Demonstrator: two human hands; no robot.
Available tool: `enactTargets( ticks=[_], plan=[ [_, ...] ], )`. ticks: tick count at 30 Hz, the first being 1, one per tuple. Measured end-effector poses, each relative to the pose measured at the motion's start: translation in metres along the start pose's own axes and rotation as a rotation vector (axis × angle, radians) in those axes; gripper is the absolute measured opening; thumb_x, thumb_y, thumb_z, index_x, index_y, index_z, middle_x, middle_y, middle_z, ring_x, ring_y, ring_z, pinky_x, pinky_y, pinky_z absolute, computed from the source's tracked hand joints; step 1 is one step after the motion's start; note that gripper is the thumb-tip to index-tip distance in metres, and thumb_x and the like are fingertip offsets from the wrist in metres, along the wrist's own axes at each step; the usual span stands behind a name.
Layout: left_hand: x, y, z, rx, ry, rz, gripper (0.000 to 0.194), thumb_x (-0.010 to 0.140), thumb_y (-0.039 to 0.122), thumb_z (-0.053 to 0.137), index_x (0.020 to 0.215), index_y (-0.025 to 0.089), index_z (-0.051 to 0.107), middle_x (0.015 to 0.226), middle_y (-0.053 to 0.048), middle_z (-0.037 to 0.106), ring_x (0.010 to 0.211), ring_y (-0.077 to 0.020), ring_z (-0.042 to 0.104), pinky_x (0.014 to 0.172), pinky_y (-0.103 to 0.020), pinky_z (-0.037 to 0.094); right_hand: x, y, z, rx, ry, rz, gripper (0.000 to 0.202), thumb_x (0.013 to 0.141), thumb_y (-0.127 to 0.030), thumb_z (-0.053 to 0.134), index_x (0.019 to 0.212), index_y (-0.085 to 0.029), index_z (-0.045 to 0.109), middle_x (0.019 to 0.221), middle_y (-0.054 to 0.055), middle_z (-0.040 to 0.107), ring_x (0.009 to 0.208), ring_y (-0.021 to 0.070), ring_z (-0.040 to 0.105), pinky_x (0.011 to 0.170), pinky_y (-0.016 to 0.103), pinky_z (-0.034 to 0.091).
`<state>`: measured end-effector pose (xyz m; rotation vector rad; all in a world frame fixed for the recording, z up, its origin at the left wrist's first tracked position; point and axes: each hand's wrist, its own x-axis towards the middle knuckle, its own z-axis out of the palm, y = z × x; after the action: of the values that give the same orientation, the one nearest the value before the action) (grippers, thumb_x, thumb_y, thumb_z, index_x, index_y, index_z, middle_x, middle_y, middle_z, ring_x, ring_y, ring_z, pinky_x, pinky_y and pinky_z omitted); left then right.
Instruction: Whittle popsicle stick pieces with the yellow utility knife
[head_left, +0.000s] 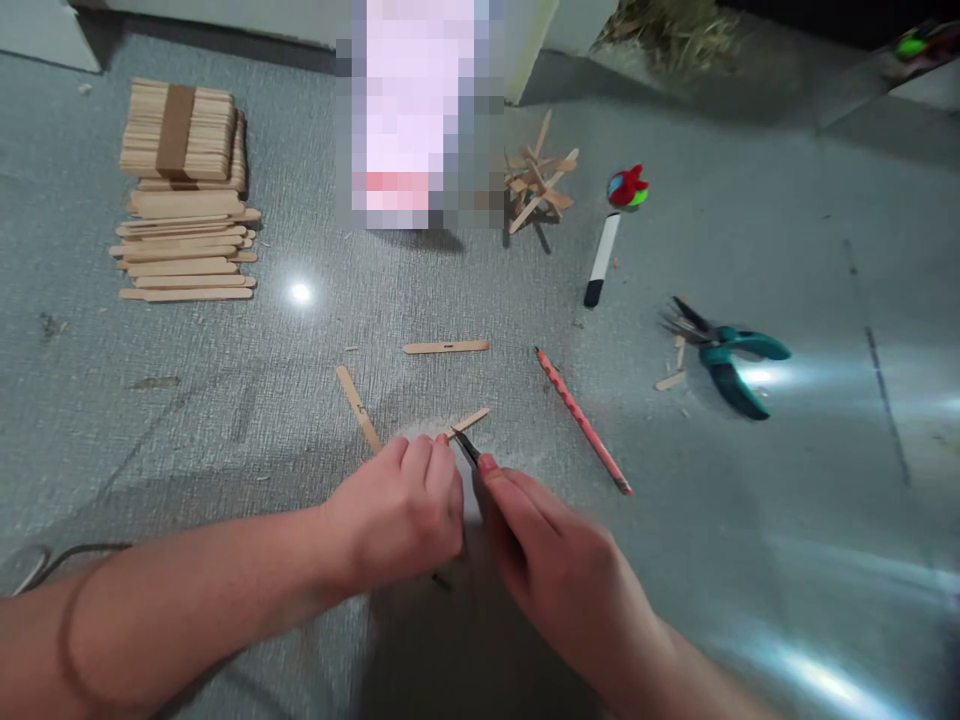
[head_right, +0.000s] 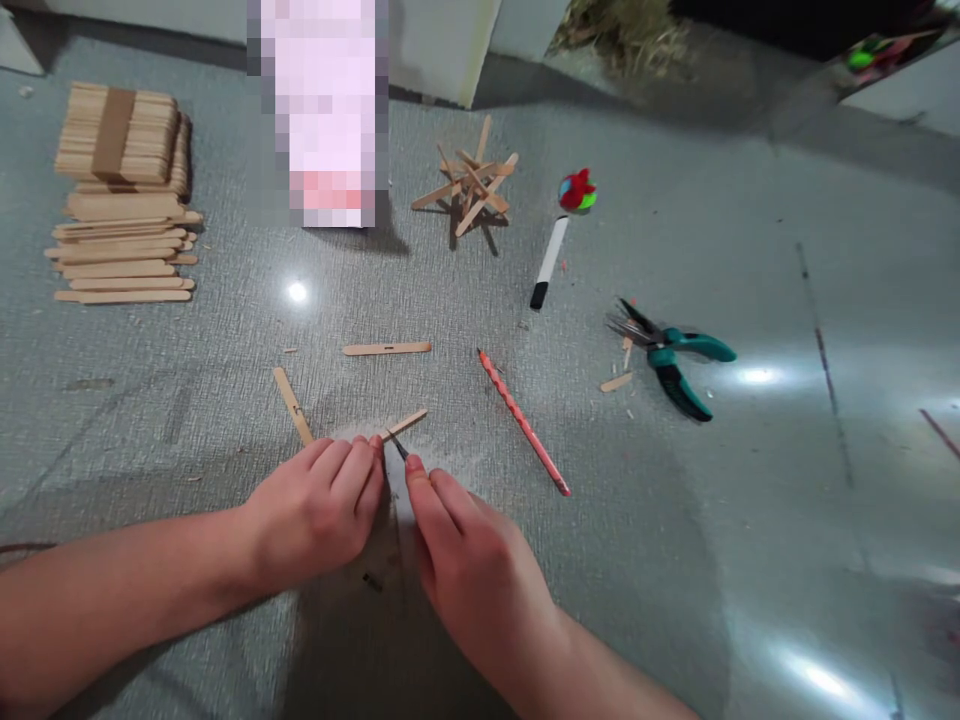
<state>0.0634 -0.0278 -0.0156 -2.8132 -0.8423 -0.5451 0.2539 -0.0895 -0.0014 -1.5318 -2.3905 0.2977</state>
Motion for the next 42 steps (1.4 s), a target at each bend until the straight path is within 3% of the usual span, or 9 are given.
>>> enactTargets(
  ticks=[5, 17, 23, 25, 28, 31, 35, 38, 42],
  plan=[
    [0.0, -0.001, -0.003, 0.013, -0.014, 0.01, 0.017, 0.09, 0.005, 0.047, 0.089, 0.006, 0.064, 0.079, -0.011, 0.067, 0.063, -0.0187, 0.062, 0.056, -0.03, 0.049, 0.001, -0.001, -0.001, 0.008, -0.022, 0.017, 0.043, 0.097, -0.009, 0.044, 0.138, -0.011, 0.055, 0.107, 0.015, 0.076, 0.082, 0.0208, 0.076, 0.073, 0.031, 0.066],
    [0.0, -0.004, -0.003, 0.029, -0.037, 0.048, 0.014, 0.091, 0.004, 0.048, 0.089, 0.006, 0.062, 0.075, -0.009, 0.064, 0.063, -0.0183, 0.058, 0.056, -0.03, 0.045, 0.004, -0.004, -0.001, -0.001, -0.037, 0.033, 0.036, 0.096, -0.006, 0.044, 0.128, -0.009, 0.062, 0.101, 0.012, 0.075, 0.079, 0.0186, 0.073, 0.069, 0.027, 0.061],
    [-0.003, -0.007, -0.003, 0.002, -0.047, 0.038, 0.011, 0.089, 0.005, 0.052, 0.088, 0.006, 0.063, 0.071, -0.007, 0.06, 0.061, -0.0204, 0.058, 0.051, -0.031, 0.043, 0.01, -0.001, -0.029, -0.059, 0.128, 0.071, 0.034, 0.099, -0.017, 0.045, 0.133, -0.017, 0.053, 0.106, 0.01, 0.075, 0.09, 0.0204, 0.074, 0.076, 0.028, 0.061],
    [-0.004, -0.008, -0.001, -0.006, -0.046, 0.047, 0.012, 0.088, 0.004, 0.052, 0.087, 0.006, 0.063, 0.07, -0.006, 0.059, 0.06, -0.0195, 0.057, 0.051, -0.03, 0.043, 0.027, 0.01, -0.04, -0.142, 0.194, 0.142, 0.027, 0.099, -0.022, 0.05, 0.125, -0.021, 0.057, 0.095, 0.007, 0.074, 0.082, 0.0204, 0.073, 0.068, 0.028, 0.059],
    [-0.006, -0.011, 0.001, -0.011, -0.047, 0.058, 0.016, 0.089, 0.001, 0.048, 0.088, 0.006, 0.063, 0.073, -0.007, 0.059, 0.06, -0.0184, 0.057, 0.052, -0.03, 0.043, 0.078, 0.037, -0.046, -0.268, 0.291, -0.038, 0.008, 0.094, -0.028, 0.06, 0.099, -0.022, 0.061, 0.082, 0.006, 0.069, 0.076, 0.0209, 0.07, 0.066, 0.03, 0.057],
    [-0.007, -0.012, 0.004, -0.023, -0.056, 0.063, 0.017, 0.092, 0.003, 0.046, 0.088, 0.007, 0.063, 0.074, -0.007, 0.06, 0.062, -0.0181, 0.056, 0.052, -0.029, 0.044, 0.144, 0.064, -0.046, -0.384, 0.243, -0.081, 0.016, 0.094, -0.015, 0.05, 0.103, -0.02, 0.063, 0.113, 0.013, 0.072, 0.1, 0.0228, 0.069, 0.075, 0.032, 0.056],
    [-0.007, -0.013, 0.006, -0.044, -0.047, 0.072, 0.016, 0.093, 0.005, 0.049, 0.085, 0.009, 0.062, 0.073, -0.006, 0.059, 0.062, -0.0175, 0.057, 0.052, -0.028, 0.042, 0.212, 0.075, -0.047, -0.492, 0.111, -0.098, 0.032, 0.097, -0.01, 0.038, 0.122, -0.012, 0.057, 0.164, 0.015, 0.037, 0.128, 0.0285, 0.061, 0.082, 0.036, 0.054],
    [-0.008, -0.013, 0.007, -0.055, -0.034, 0.064, 0.015, 0.091, 0.006, 0.051, 0.083, 0.009, 0.063, 0.072, -0.007, 0.06, 0.062, -0.0182, 0.057, 0.05, -0.029, 0.041, 0.235, 0.071, -0.048, -0.533, 0.033, -0.122, 0.032, 0.098, -0.01, 0.034, 0.123, -0.011, 0.055, 0.169, 0.014, 0.025, 0.118, 0.0272, 0.066, 0.083, 0.039, 0.053],
    [-0.008, -0.011, 0.008, -0.074, -0.049, 0.06, 0.015, 0.091, 0.007, 0.051, 0.084, 0.009, 0.064, 0.075, -0.009, 0.062, 0.062, -0.0179, 0.057, 0.051, -0.029, 0.04, 0.242, 0.064, -0.045, -0.554, 0.017, -0.123, 0.032, 0.1, -0.01, 0.032, 0.122, -0.009, 0.054, 0.169, 0.017, 0.019, 0.116, 0.0264, 0.066, 0.085, 0.04, 0.052]
  ],
)
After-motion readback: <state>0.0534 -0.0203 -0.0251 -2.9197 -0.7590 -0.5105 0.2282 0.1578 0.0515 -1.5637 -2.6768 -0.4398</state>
